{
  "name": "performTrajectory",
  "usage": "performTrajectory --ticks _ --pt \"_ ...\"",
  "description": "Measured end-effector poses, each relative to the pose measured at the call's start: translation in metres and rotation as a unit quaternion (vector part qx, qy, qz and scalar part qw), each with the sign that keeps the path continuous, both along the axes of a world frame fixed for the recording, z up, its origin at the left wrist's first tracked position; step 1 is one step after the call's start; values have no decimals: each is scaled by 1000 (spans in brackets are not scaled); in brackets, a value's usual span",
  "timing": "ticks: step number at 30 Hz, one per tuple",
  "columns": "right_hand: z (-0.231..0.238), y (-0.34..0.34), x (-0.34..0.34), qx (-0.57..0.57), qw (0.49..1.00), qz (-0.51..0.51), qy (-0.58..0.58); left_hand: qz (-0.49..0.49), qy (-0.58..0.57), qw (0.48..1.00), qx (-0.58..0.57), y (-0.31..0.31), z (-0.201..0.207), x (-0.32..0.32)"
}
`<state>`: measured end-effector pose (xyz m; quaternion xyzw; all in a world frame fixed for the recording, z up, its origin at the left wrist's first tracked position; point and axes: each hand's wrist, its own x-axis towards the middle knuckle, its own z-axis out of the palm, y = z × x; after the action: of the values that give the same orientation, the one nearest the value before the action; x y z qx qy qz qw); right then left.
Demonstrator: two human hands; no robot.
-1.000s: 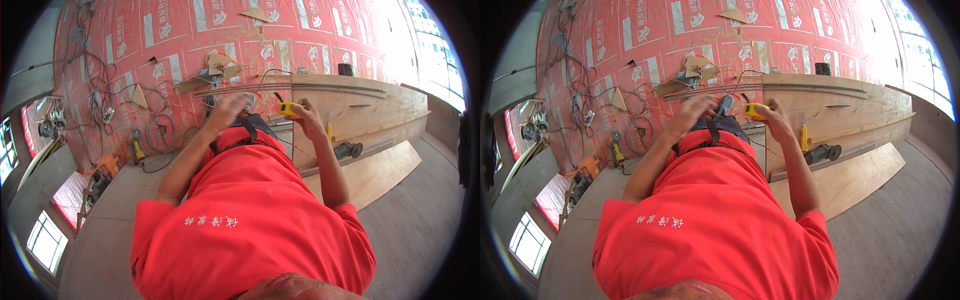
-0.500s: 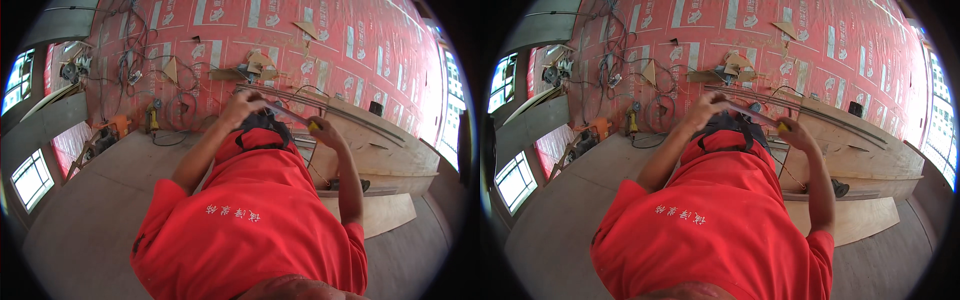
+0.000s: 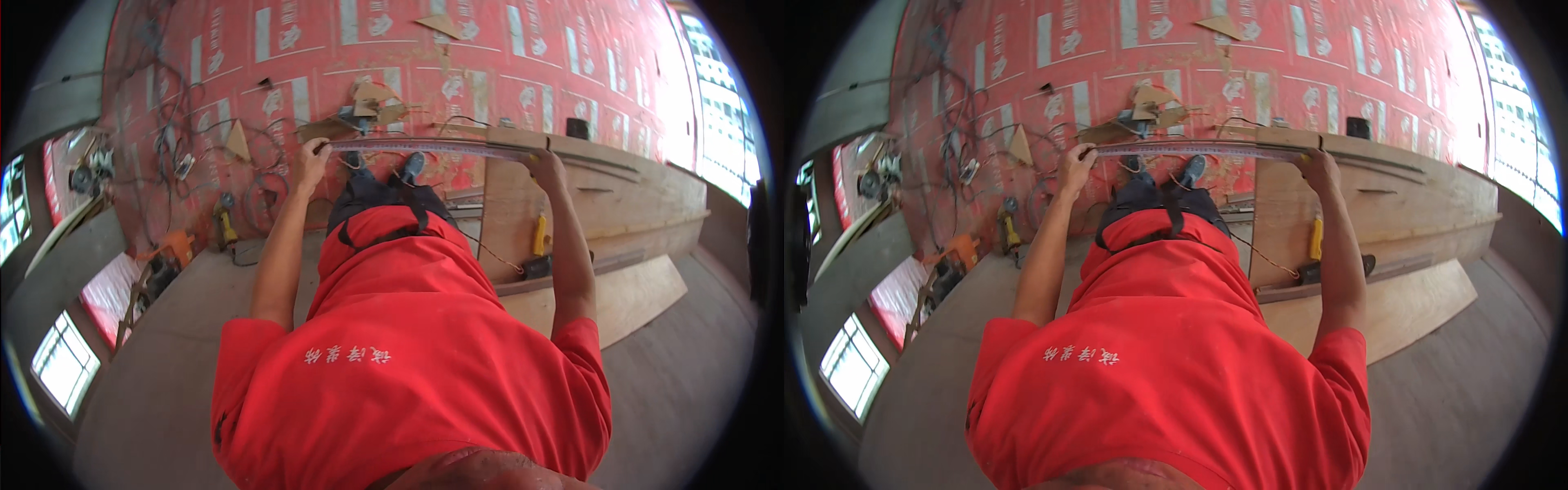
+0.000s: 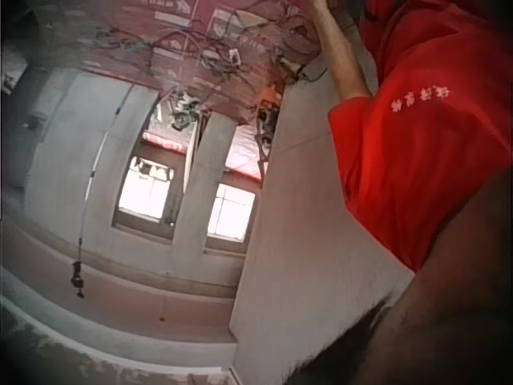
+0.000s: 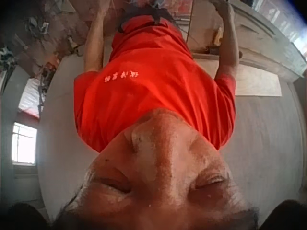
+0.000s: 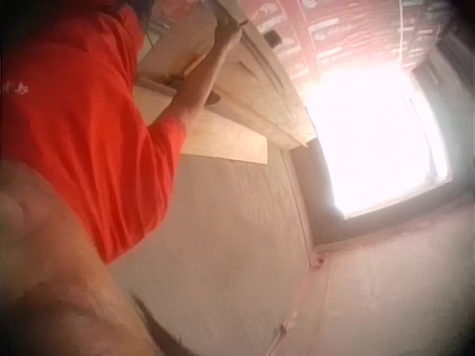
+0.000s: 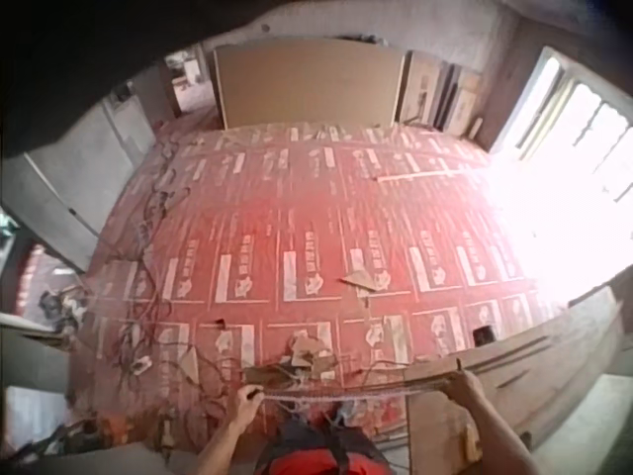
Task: Measure several thin metal rods with a tape measure and cut them to length using an angle grinder.
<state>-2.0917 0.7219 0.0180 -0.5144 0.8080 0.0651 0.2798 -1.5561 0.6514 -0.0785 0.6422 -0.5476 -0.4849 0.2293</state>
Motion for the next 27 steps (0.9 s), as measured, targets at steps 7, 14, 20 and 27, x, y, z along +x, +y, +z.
performTrajectory --ticks 7,14,20,27 --pt "-24 4 7 -123 990 61 39 76 25 993 88 -5 14 -15" --pt "-35 4 12 -121 992 30 12 123 218 952 175 -12 18 -21" --pt "-38 7 12 -111 993 23 41 78 193 957 204 -15 24 -19" --pt "-35 13 3 -143 990 8 12 64 170 965 190 -11 18 -25"
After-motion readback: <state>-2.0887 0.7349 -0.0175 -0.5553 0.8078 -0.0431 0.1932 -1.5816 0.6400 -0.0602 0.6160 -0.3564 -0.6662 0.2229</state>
